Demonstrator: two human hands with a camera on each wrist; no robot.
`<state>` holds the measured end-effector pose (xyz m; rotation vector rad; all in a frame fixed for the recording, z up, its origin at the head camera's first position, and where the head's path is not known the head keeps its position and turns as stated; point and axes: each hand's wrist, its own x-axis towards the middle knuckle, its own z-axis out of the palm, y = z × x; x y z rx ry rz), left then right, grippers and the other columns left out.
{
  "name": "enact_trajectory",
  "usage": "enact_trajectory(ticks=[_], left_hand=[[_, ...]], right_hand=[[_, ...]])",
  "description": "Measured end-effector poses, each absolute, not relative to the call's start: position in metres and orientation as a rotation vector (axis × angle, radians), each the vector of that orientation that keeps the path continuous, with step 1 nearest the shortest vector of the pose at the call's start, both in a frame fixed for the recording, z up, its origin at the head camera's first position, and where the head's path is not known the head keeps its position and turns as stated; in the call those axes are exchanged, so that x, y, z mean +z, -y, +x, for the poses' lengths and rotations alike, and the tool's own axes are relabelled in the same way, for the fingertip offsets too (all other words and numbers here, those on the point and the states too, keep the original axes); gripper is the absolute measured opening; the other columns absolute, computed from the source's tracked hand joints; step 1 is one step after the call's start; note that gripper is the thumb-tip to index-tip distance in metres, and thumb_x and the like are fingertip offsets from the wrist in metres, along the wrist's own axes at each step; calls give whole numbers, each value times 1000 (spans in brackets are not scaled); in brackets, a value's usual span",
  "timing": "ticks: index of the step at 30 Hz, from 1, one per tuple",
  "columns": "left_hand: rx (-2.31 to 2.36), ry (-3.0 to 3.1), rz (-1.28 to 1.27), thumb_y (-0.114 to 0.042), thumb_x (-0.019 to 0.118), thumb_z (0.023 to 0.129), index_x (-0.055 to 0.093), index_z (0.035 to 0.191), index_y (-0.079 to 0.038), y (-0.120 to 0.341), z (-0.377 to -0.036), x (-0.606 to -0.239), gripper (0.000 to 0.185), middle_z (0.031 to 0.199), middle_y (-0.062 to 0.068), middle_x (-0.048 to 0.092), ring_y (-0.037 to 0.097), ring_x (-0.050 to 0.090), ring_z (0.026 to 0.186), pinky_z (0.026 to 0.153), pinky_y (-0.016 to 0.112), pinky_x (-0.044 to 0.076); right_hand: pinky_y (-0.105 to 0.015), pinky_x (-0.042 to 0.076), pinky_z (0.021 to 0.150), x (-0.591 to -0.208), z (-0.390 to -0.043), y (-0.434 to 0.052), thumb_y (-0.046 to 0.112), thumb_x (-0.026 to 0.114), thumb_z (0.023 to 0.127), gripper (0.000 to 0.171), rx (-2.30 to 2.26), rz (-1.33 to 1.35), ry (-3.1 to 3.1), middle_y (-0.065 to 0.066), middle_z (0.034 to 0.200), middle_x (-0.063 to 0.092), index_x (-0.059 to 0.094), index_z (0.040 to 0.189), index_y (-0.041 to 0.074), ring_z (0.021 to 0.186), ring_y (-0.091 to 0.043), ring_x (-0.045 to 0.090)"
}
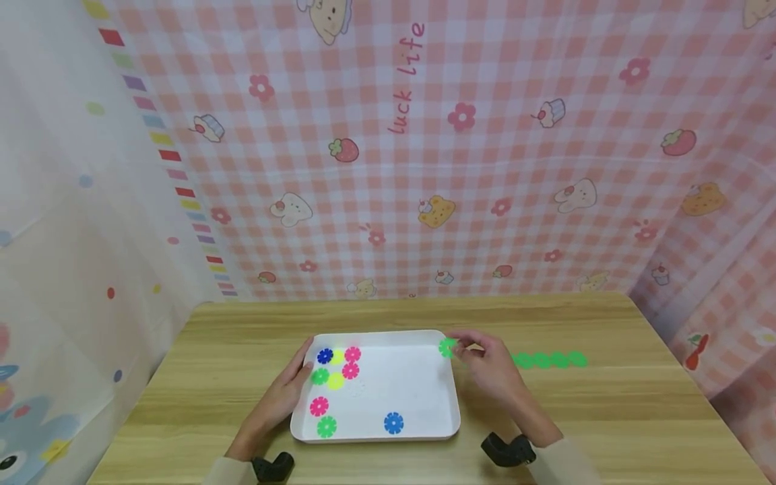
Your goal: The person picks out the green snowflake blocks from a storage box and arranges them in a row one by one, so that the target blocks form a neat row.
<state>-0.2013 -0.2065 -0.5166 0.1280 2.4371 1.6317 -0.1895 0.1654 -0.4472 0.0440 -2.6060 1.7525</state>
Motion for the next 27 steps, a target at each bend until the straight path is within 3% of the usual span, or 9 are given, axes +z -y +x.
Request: enact_trajectory(ticks=[6,14,19,27], left_hand=[[1631,-2446,131,-31,26,103,11,150,-36,208,-201,-518,49,157,-6,6,16,2,143,115,47,3],[1636,-2437,128,-29,27,103,12,149,-36,207,-201,-519,49,157,-7,6,16,3,143,115,48,4],[1642,-2428,120,-30,27,103,13,149,-37,206,-200,-518,49,156,-8,8,15,3,143,115,47,4],[1648,-2428,117,-31,27,103,13,149,-37,207,-200,-516,49,157,-7,7,16,3,143,115,47,4]], right_hand=[[-24,44,57,-448,-186,-204,15,58,93,23,1649,-4,2620,-7,98,59,65,114,18,77,-15,59],[-24,42,49,-449,-179,-255,27,53,96,28,1571,-90,2612,-8,103,56,61,121,17,58,-6,44],[-24,45,52,-452,-175,-287,39,54,94,38,1503,-220,2585,0,99,56,59,123,15,65,-10,48],[-25,44,50,-463,-172,-330,38,53,94,40,1476,-348,2518,13,89,54,58,125,14,65,-7,48]])
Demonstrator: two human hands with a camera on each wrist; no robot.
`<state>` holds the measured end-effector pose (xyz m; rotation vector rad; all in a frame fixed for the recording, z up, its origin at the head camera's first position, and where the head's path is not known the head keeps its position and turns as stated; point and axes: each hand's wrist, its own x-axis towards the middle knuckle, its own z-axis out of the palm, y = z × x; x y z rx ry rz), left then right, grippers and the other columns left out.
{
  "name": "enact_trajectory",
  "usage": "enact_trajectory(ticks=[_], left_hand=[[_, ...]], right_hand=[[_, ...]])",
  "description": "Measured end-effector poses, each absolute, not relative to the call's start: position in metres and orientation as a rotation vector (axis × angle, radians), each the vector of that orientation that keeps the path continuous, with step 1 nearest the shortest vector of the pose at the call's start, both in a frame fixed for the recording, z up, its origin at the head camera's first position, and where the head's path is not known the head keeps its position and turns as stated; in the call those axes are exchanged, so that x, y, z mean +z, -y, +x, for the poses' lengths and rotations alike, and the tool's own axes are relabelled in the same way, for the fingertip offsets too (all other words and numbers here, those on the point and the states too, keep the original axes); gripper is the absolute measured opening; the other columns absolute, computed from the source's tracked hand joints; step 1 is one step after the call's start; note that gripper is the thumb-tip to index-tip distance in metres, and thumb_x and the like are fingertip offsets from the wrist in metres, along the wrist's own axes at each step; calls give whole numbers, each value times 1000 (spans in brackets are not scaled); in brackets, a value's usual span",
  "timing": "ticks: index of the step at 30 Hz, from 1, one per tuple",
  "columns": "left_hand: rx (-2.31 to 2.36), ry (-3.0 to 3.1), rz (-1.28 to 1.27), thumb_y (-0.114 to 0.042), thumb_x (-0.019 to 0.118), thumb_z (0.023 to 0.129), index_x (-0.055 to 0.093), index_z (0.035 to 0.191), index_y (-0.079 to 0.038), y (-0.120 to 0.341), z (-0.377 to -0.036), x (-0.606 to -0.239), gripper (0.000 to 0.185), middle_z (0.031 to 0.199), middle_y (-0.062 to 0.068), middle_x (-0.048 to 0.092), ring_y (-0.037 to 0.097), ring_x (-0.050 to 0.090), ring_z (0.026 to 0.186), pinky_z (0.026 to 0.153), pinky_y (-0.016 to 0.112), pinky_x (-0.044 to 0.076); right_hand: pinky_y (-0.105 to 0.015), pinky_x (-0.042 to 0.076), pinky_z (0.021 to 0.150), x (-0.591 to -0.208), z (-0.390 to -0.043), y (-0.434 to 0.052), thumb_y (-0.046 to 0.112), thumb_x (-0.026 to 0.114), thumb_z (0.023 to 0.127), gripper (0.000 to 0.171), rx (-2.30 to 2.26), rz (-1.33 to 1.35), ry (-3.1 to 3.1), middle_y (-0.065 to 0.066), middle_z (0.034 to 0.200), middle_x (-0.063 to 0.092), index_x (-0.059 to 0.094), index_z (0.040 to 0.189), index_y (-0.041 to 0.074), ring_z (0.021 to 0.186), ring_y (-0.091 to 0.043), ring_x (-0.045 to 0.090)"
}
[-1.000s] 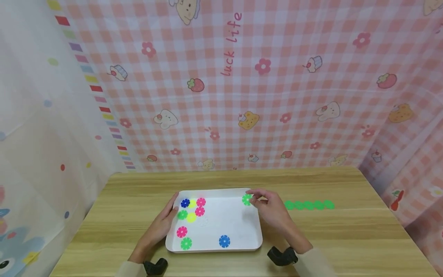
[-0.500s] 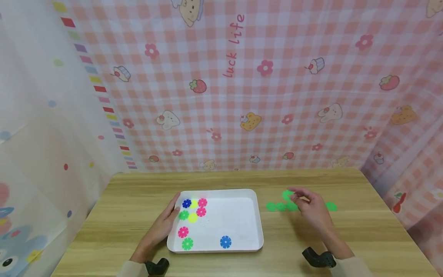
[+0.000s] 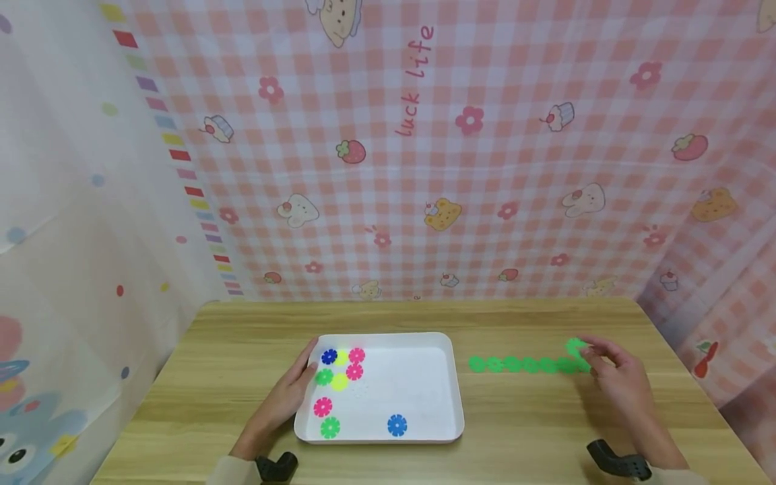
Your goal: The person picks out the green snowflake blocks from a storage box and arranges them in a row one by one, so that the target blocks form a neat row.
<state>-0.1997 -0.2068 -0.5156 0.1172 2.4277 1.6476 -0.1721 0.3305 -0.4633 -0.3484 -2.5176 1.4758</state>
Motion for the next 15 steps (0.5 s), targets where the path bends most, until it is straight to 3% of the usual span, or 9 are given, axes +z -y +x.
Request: enact_trajectory(ticks=[8,15], left_hand=[[1643,-2432,105,-33,27,103,13,149,-39,208,-202,-520,48,156,-8,8,16,3,143,115,48,4],[1619,-2459,105,-32,27,103,13,149,-38,207,-202,-521,48,156,-10,7,15,3,143,115,47,4]], right_hand=[[-24,45,55,-477,-176,-365,41,50,95,43,1449,-474,2539,16,87,57,56,130,17,72,-7,52],[-22,40,51,-494,-182,-380,30,50,95,38,1507,-631,2457,24,79,54,57,128,12,68,-3,47]])
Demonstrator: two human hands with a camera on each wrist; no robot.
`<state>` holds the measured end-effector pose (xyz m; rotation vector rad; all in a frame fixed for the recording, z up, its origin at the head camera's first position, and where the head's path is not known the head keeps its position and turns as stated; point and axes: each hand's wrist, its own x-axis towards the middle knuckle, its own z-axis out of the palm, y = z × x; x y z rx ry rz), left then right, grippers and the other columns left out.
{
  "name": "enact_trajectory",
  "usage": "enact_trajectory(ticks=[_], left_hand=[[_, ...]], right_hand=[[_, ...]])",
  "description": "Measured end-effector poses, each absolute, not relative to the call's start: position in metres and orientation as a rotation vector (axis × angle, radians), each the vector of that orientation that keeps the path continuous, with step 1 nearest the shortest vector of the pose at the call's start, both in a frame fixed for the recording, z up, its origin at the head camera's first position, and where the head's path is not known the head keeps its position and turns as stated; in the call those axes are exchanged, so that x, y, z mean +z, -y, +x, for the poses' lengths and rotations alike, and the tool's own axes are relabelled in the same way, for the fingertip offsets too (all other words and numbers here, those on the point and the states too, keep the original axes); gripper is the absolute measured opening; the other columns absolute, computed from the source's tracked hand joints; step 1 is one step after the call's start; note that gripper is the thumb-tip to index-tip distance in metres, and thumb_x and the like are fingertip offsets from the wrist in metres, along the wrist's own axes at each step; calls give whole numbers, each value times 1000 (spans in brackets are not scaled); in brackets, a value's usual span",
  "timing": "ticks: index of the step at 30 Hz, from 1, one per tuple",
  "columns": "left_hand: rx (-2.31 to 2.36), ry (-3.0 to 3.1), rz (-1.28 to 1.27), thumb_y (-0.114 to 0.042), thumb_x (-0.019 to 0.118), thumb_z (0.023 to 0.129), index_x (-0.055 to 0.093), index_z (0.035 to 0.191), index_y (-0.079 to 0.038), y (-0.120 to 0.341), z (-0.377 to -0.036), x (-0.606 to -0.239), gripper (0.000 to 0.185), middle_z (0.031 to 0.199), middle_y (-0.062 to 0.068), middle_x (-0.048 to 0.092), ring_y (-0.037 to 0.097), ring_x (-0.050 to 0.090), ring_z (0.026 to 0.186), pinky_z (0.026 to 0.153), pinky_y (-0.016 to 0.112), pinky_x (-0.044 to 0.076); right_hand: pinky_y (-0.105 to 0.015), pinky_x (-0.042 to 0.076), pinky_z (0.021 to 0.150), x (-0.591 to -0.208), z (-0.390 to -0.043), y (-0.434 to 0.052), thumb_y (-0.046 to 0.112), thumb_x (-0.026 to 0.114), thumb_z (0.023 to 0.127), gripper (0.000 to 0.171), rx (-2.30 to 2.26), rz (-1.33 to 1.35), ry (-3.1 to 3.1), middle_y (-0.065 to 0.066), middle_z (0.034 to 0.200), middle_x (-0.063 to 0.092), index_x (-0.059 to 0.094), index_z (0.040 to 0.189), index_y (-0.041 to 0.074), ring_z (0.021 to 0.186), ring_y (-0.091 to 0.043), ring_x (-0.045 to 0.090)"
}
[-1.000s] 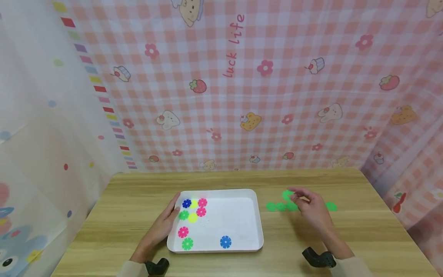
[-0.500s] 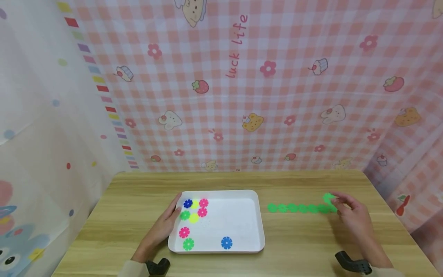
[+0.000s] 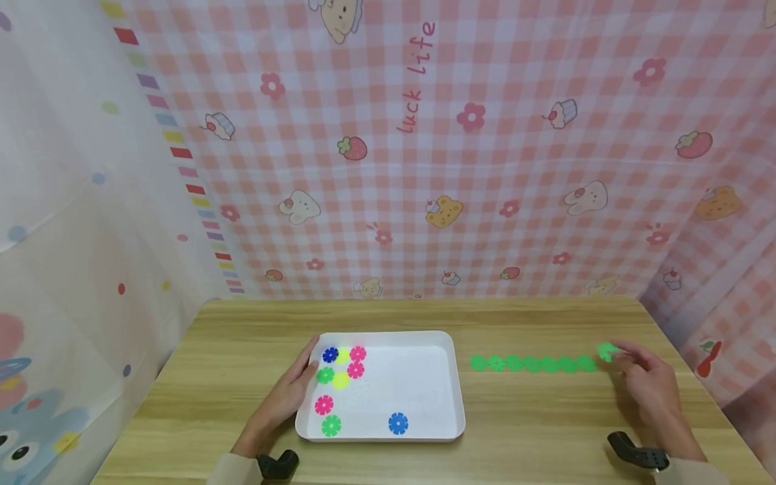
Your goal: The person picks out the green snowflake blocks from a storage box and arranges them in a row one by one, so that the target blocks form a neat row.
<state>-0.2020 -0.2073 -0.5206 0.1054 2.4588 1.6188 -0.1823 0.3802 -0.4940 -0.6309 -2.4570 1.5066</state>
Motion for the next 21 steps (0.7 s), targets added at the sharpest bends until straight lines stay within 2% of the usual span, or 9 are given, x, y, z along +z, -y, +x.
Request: enact_trajectory(ticks=[8,12,18,21], left_hand=[[1613,-2456,116,-32,27,103,12,149,-38,207,-202,-520,49,156,-10,7,15,3,143,115,47,4],[1618,-2451,115,-31,27,103,12,149,-38,207,-202,-520,49,156,-10,7,15,3,143,115,47,4],[1640,-2429,111,-31,27,103,13,149,-39,207,-201,-519,48,156,-10,8,14,3,143,115,47,4],[1638,-2431,107,-31,27,103,13,149,-39,207,-201,-519,48,156,-10,8,14,3,143,115,47,4]], right_hand=[[-22,41,43,-509,-188,-385,22,51,95,30,1546,-708,2380,20,72,52,61,120,10,53,-5,47],[-22,40,46,-512,-190,-388,24,50,95,33,1487,-723,2432,20,73,52,59,122,7,57,-5,47],[-14,41,59,-517,-192,-390,28,53,94,39,1376,-714,2514,26,77,54,58,124,4,74,3,46],[-13,40,61,-519,-193,-388,26,53,93,38,1323,-725,2515,28,73,53,59,123,3,74,4,45]])
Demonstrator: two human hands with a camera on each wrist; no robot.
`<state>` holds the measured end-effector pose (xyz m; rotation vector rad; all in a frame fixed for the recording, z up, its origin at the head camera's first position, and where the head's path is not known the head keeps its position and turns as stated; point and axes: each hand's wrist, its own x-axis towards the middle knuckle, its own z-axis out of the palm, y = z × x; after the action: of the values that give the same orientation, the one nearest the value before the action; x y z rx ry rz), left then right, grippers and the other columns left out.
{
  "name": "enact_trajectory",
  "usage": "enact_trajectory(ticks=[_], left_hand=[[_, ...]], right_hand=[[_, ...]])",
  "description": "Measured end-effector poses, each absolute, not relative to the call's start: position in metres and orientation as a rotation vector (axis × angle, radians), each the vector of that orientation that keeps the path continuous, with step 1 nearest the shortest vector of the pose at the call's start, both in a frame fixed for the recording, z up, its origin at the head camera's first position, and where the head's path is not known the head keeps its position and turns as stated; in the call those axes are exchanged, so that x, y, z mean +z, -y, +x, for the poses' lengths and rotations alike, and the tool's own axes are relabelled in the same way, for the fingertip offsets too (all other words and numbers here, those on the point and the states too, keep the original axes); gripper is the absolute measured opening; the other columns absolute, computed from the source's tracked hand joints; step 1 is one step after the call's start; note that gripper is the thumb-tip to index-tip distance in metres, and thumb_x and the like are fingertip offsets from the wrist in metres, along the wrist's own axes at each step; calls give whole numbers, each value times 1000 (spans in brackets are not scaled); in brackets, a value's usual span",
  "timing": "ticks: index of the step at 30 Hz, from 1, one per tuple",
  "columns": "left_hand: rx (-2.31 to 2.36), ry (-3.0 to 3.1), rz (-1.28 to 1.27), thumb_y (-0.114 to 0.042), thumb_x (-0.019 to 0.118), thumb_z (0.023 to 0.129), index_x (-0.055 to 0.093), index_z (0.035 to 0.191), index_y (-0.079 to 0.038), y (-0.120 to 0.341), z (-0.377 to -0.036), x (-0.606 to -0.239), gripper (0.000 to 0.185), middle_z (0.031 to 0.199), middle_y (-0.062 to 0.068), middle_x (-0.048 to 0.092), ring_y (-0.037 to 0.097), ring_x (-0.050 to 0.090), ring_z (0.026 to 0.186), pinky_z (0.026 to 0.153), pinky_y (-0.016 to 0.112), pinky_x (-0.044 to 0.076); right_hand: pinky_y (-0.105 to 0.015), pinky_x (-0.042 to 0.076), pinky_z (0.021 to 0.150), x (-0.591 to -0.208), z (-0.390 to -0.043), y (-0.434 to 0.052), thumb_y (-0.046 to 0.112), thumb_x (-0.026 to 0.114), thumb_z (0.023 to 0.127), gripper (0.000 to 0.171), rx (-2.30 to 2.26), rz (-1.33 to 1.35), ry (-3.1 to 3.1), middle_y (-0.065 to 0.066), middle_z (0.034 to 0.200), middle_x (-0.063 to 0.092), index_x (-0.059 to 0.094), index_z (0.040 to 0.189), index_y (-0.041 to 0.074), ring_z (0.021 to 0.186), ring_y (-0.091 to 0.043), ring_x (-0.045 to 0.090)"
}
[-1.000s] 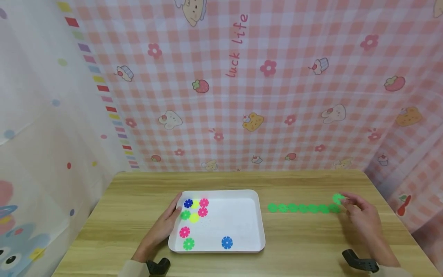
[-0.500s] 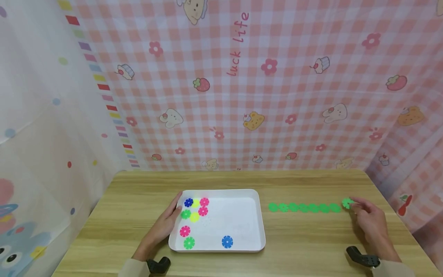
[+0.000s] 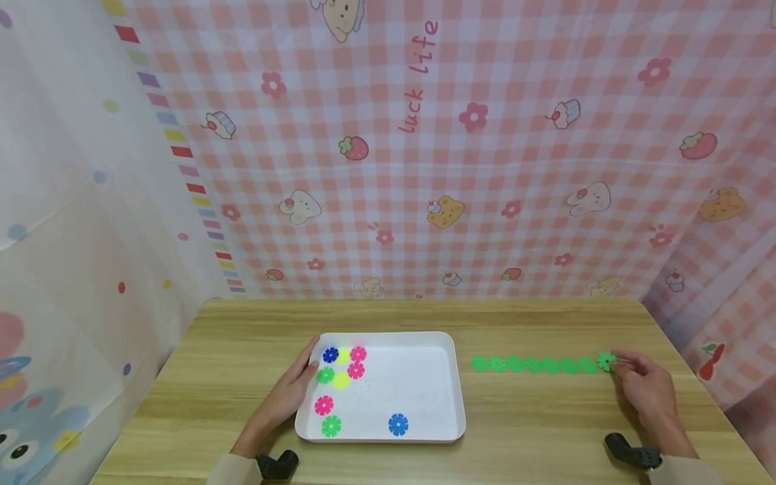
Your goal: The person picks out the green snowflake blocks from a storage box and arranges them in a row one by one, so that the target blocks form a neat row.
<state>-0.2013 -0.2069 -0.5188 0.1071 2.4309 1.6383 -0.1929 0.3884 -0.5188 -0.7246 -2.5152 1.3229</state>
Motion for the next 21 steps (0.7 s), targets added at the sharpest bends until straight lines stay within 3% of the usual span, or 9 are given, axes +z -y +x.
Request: enact_trajectory(ticks=[8,21], left_hand=[[1638,-2440,104,-30,27,103,13,149,-38,207,-201,-519,48,156,-9,8,14,4,143,115,47,4],[1645,-2423,100,-32,28,103,13,148,-39,206,-200,-518,48,156,-9,8,15,3,143,115,47,4]], right_hand=[[-13,40,56,-521,-194,-384,18,55,91,34,1302,-732,2458,29,68,51,59,119,-1,65,7,46],[-13,40,58,-519,-191,-383,22,61,89,36,1286,-759,2483,24,70,53,59,118,1,65,8,46]])
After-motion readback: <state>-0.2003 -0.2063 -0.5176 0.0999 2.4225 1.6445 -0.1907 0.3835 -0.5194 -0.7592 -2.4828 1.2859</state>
